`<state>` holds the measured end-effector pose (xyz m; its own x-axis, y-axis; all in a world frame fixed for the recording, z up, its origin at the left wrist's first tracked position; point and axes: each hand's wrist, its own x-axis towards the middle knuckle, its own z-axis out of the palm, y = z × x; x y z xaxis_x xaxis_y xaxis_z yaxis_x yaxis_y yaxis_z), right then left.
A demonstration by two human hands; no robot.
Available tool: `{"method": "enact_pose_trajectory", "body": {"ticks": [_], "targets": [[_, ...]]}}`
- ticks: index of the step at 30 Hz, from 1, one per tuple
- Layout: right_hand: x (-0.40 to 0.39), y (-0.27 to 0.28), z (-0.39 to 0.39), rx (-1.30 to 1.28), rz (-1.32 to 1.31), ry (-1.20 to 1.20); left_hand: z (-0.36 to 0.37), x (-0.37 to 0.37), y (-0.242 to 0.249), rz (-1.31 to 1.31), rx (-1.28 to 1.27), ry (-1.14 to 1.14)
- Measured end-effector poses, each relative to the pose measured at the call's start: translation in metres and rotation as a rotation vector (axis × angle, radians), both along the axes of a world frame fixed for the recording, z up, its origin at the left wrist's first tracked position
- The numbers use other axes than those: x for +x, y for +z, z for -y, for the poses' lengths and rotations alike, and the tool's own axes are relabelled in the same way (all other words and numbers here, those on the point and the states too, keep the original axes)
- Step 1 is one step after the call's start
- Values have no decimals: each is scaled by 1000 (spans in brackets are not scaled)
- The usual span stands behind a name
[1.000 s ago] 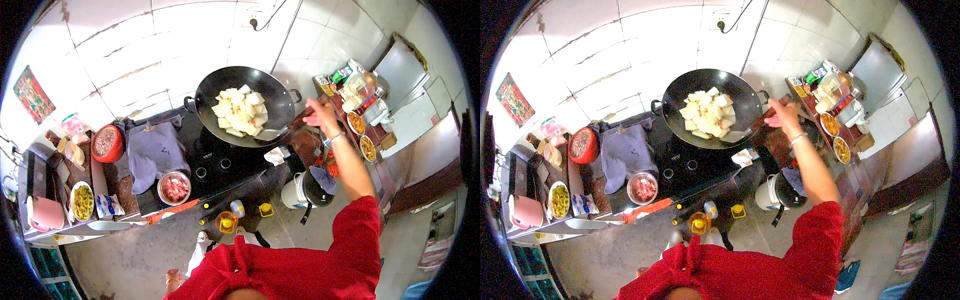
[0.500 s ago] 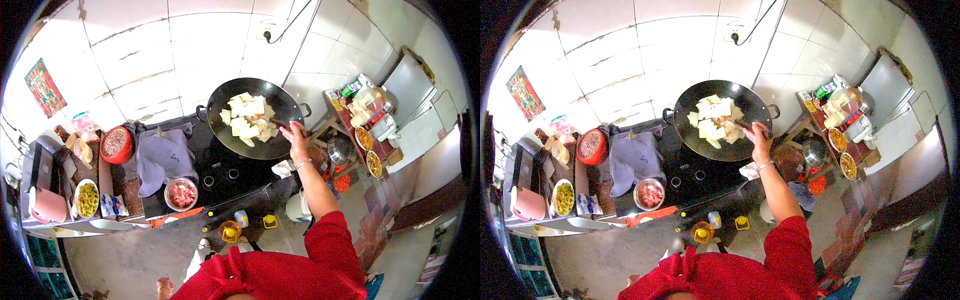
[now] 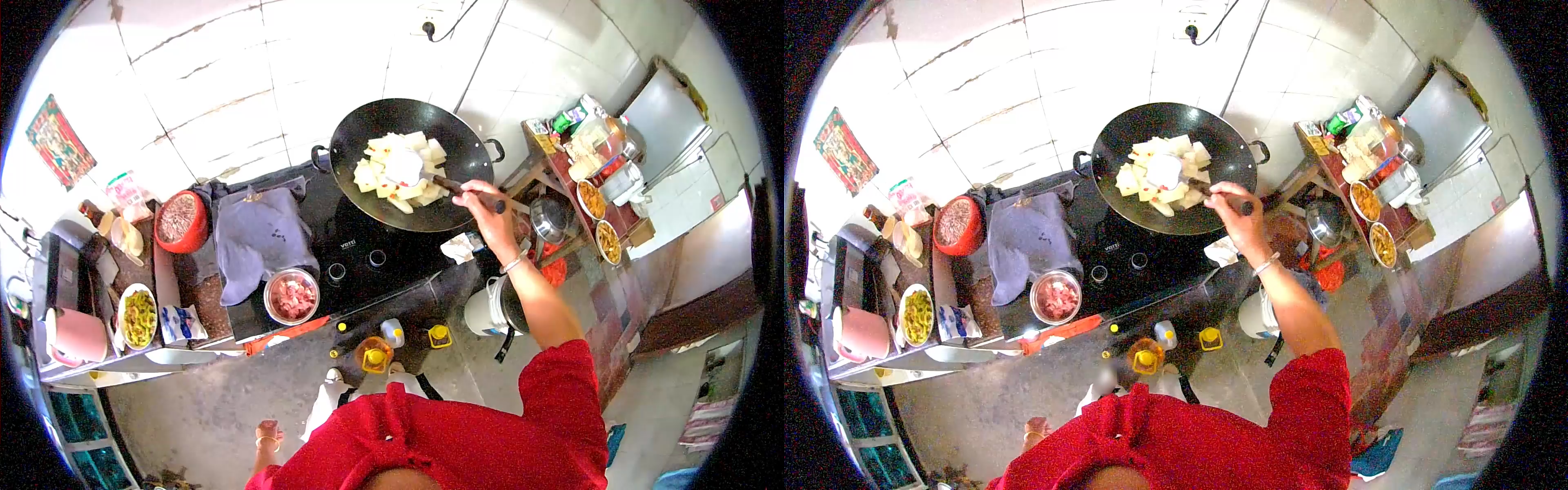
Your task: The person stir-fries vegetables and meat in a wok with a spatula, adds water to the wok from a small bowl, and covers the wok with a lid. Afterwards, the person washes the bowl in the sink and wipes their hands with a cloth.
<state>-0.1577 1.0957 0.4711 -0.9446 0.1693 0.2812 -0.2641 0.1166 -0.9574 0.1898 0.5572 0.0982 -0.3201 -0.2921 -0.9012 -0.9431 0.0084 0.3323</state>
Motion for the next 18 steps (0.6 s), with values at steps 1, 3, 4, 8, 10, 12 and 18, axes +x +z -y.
{"method": "enact_pose_trajectory", "body": {"ticks": [1,3,4,8,10,12,18], "targets": [[0,-9,1,78,-27,7,3,-1,-1,-1,-3,-2],[1,-24,3,306,-21,27,5,-4,-6,61,40,24],[5,-18,8,442,-76,68,4,-1,-7,62,38,25],[-2,-13,16,564,-266,51,3,25,-26,-91,18,107],[-3,-12,16,552,-263,14,-1,30,-21,-127,-17,106],[3,-3,20,570,-277,45,-5,36,-12,-147,-7,29],[10,-17,4,654,-260,70,-15,44,-7,-118,38,112]]}}
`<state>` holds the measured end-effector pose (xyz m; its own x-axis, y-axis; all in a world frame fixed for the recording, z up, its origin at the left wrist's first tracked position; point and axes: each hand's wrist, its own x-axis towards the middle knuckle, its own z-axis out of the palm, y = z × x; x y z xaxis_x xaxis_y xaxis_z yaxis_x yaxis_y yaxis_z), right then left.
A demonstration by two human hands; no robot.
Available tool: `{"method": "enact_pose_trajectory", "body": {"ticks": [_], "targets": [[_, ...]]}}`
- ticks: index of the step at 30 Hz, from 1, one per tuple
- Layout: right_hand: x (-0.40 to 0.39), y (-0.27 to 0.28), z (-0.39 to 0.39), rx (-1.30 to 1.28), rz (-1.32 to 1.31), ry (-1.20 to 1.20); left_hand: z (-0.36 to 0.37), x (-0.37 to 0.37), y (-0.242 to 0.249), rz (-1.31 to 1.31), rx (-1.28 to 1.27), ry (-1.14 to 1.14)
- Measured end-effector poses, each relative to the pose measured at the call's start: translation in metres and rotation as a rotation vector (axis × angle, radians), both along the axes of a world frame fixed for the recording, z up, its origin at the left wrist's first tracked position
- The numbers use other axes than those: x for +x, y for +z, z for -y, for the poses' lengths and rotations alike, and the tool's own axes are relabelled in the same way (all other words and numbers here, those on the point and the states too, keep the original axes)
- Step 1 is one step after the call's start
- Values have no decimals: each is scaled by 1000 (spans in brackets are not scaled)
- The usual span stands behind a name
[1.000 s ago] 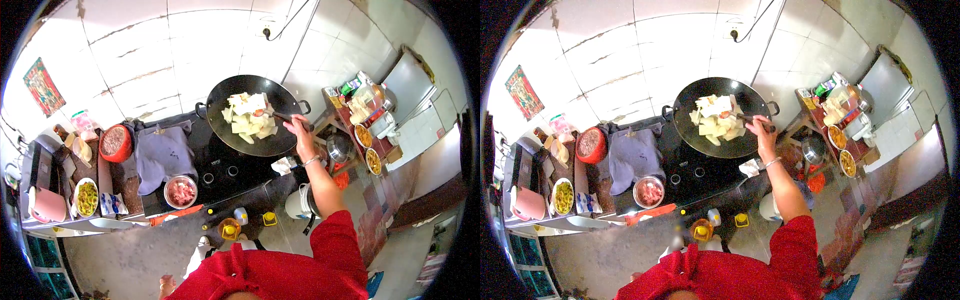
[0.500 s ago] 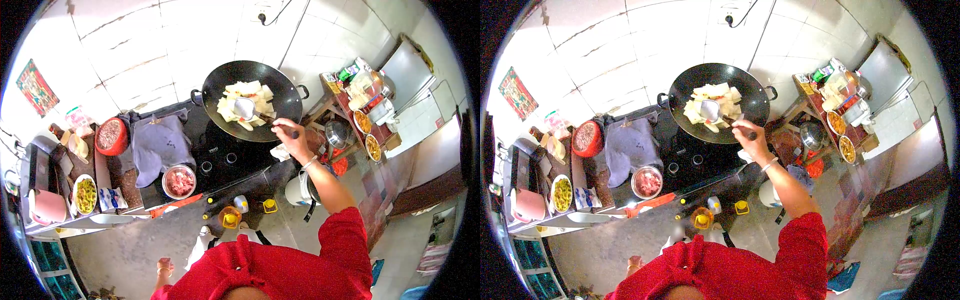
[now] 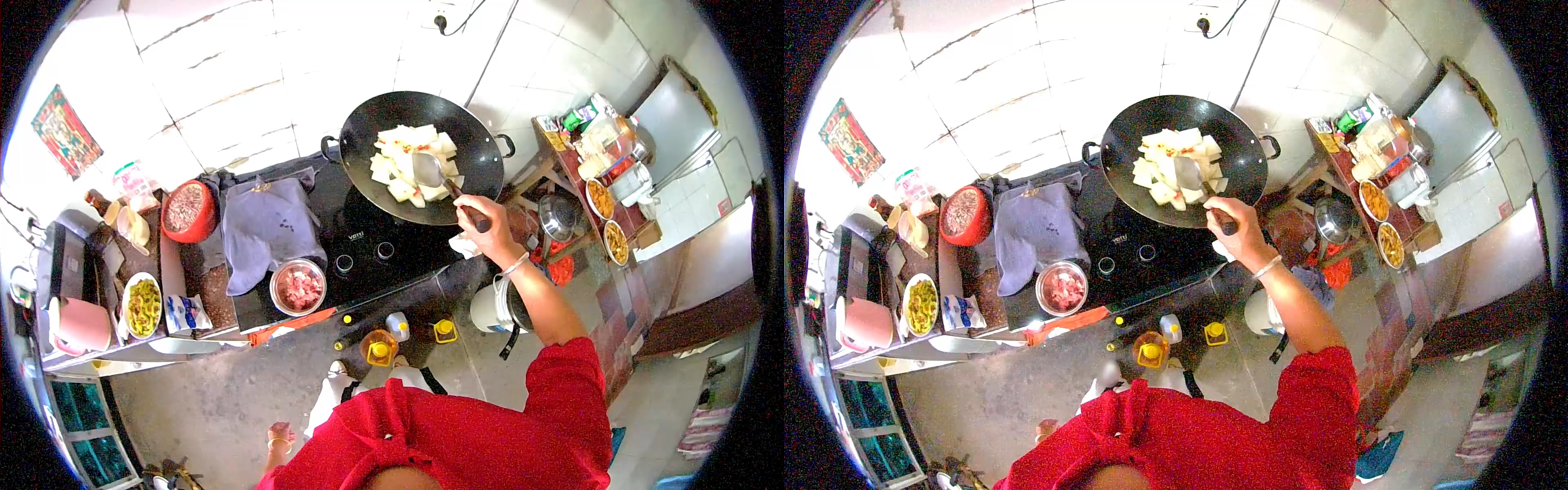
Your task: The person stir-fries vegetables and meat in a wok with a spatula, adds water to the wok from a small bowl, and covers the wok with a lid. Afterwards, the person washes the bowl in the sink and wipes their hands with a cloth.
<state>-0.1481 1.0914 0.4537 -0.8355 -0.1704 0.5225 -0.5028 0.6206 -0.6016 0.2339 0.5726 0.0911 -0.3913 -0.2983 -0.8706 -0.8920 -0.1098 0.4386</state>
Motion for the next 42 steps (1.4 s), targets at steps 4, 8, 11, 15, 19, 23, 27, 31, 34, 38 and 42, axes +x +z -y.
{"method": "enact_pose_trajectory", "body": {"ticks": [4,8,11,15,19,23,27,31,34,38,42], "targets": [[12,14,0,-32,-45,-13,1,1,-15,42,-17,-18],[22,17,8,34,-33,105,4,-7,-22,44,-29,-22],[13,-6,4,100,-8,120,1,-16,-3,-7,-37,-27],[0,-16,2,86,-92,57,6,-24,5,-22,-17,-75],[-3,-14,-1,123,-29,82,12,-11,-14,43,24,-156],[6,1,7,74,-101,69,6,5,-17,38,-56,3],[25,8,9,160,-14,140,2,3,-9,49,-42,-33],[9,-21,6,162,-42,109,1,-5,-3,38,-37,-66],[-1,-27,6,134,-31,152,6,-16,2,13,-36,-69],[10,-12,12,106,-75,145,11,-20,3,3,-39,-73],[32,5,8,40,-35,91,14,-18,1,12,-48,-99]]}}
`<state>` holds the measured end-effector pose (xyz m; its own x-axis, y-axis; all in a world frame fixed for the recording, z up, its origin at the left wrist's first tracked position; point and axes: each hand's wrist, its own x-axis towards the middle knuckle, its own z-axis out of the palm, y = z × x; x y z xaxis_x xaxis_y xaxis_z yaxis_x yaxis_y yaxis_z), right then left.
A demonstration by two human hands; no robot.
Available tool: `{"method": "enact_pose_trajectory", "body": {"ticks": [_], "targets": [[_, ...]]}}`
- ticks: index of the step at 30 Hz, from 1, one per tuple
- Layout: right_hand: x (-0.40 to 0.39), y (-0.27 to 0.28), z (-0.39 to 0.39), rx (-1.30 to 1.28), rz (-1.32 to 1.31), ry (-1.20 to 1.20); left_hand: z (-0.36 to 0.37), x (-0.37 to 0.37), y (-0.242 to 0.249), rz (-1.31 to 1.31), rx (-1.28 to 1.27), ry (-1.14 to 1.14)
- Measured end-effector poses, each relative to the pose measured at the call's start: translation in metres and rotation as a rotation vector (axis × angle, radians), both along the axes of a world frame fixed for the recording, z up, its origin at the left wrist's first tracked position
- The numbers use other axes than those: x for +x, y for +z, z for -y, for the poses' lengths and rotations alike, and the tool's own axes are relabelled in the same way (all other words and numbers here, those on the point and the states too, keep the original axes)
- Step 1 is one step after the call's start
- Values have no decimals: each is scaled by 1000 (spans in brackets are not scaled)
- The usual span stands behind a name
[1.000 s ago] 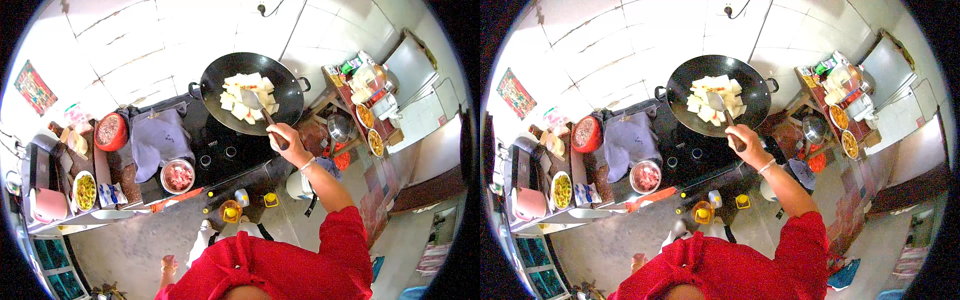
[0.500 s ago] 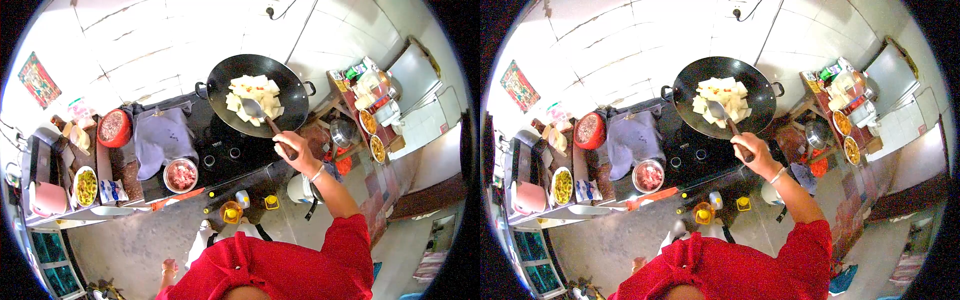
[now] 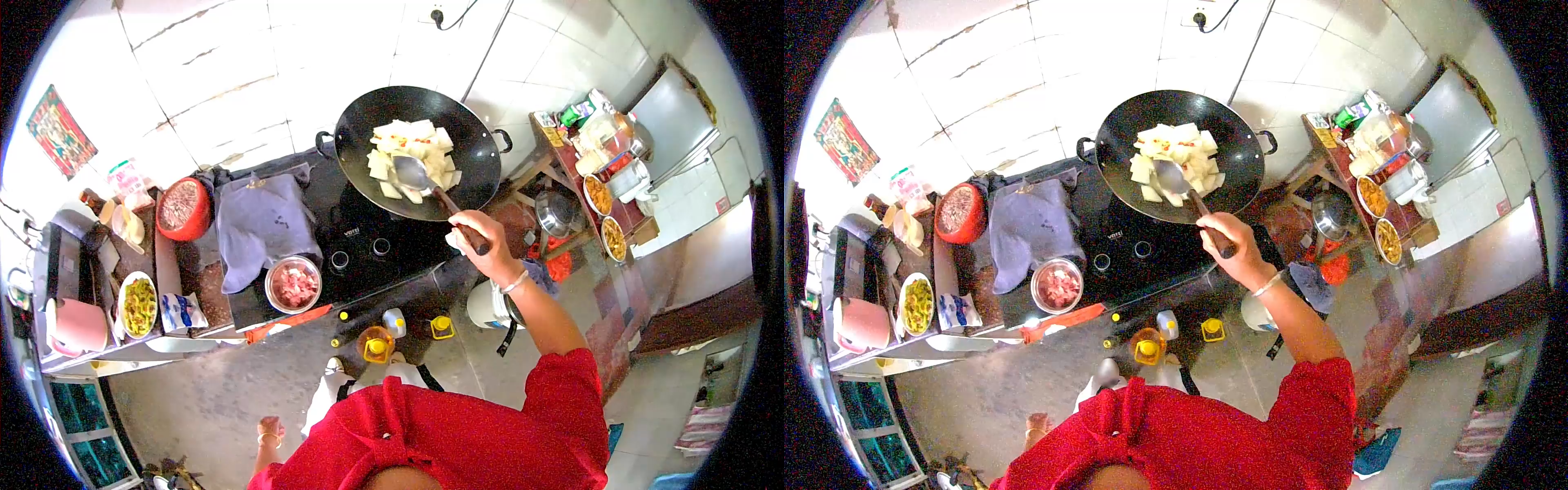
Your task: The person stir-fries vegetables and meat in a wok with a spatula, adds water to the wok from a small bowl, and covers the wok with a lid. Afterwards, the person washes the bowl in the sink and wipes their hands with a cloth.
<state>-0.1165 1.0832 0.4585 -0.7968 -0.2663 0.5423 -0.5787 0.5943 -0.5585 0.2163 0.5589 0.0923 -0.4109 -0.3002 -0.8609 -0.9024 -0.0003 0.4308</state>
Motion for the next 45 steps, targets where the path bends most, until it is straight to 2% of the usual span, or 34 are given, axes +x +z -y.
{"method": "enact_pose_trajectory", "body": {"ticks": [2,5,6,7,9,10,11,13,15,16,18,19,21,23,25,27,28,32,33,36,39,42,44,45], "targets": [[10,11,0,46,-74,-56,0,-2,1,-2,-3,-18],[24,18,-3,52,-44,-37,-3,-4,5,-15,-3,-65],[25,11,-6,64,50,-15,-4,-5,7,-19,-8,-89],[24,7,-4,96,-25,-2,-6,-6,8,-20,-14,-120],[20,-6,-1,88,18,-33,-4,-9,6,-28,-18,-182],[11,-13,-3,113,-31,-9,-1,-12,0,-32,-18,-188],[9,-14,-5,113,-34,-15,12,-7,-27,-60,-7,-231],[2,-12,-7,63,-9,-11,18,-15,-35,-101,1,-271],[0,1,-10,-85,44,-27,4,-30,2,5,46,123],[-6,5,-13,-28,-43,-20,9,-27,-6,1,49,124],[-24,17,-19,80,-159,-20,31,-6,-52,-50,115,-1],[-39,15,-24,130,-242,-25,25,-7,-48,-52,119,0],[-73,7,-35,173,-190,-70,11,-4,-37,5,122,43],[-98,8,-34,338,-134,-115,0,-1,-22,59,119,92],[-116,3,-30,336,-114,-81,-12,2,-9,92,103,126],[-127,-11,-31,460,-64,58,-22,13,-2,67,50,98],[-126,-16,-33,659,-45,56,-26,18,0,62,29,82],[-121,8,-29,572,26,165,-40,32,6,73,-49,3],[-123,16,-28,547,-29,182,-43,31,7,73,-64,-14],[-129,21,-19,568,30,144,-45,30,1,62,-55,0],[-133,4,-13,707,-154,261,-39,28,-12,13,-11,82],[-120,8,-13,816,-4,289,-32,26,-21,-70,50,175],[-125,10,-21,557,-27,237,-29,20,-21,-95,68,187],[-116,26,-18,500,-20,170,-30,11,-4,-54,22,171]]}}
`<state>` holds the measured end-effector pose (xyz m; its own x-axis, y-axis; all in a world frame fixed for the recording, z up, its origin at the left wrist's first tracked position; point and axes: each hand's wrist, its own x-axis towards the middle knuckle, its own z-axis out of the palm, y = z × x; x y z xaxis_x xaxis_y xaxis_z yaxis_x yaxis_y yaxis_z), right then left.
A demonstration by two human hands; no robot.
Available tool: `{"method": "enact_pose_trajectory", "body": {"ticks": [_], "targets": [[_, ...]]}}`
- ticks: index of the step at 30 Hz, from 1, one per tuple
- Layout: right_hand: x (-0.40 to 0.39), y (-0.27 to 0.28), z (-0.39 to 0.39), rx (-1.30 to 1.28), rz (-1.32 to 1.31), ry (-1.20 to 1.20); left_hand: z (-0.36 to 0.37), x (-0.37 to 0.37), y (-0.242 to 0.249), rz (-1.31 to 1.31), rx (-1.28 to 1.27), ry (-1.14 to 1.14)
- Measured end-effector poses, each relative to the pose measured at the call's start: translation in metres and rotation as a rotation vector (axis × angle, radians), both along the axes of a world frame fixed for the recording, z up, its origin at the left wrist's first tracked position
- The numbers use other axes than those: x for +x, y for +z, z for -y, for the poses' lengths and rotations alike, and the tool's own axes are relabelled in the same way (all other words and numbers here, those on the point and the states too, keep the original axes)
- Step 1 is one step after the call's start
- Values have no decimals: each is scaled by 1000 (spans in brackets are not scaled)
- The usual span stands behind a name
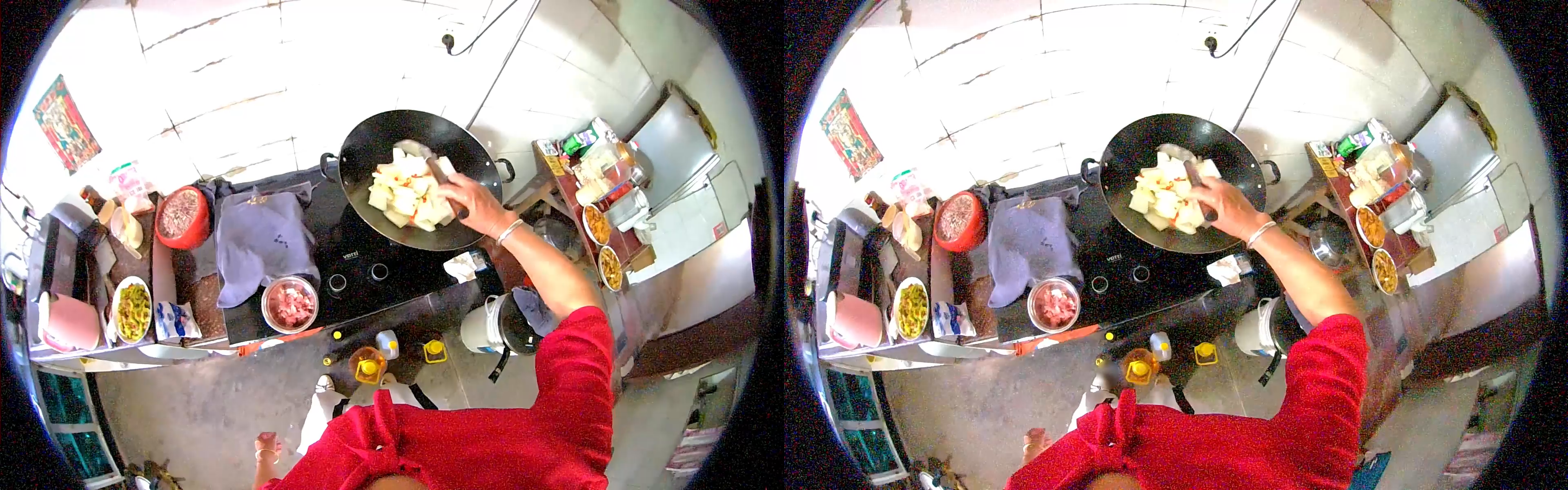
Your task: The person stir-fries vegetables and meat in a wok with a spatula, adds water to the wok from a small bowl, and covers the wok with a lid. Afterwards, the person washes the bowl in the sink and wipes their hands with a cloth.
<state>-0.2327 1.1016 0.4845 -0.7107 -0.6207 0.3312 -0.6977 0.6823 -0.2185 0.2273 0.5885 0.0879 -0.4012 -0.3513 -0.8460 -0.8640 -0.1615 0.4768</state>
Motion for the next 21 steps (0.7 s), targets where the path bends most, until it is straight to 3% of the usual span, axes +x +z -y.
{"method": "enact_pose_trajectory", "body": {"ticks": [2,6,9,12,16,17,21], "targets": [[-1,4,-8,-89,-104,-101,-2,-10,11,44,-40,-23],[-9,-10,-29,-116,-52,-316,5,-15,12,112,-67,-90],[-6,-28,-39,-250,-85,-186,11,-13,7,114,-40,-140],[16,-20,-42,-377,-154,-192,17,-8,-5,101,5,-168],[38,-6,-48,-400,-49,-395,29,-12,-38,91,43,-138],[41,-6,-44,-543,-37,-384,33,-17,-43,88,43,-141],[37,-22,-34,-669,-28,-332,46,-31,-52,6,96,-240]]}}
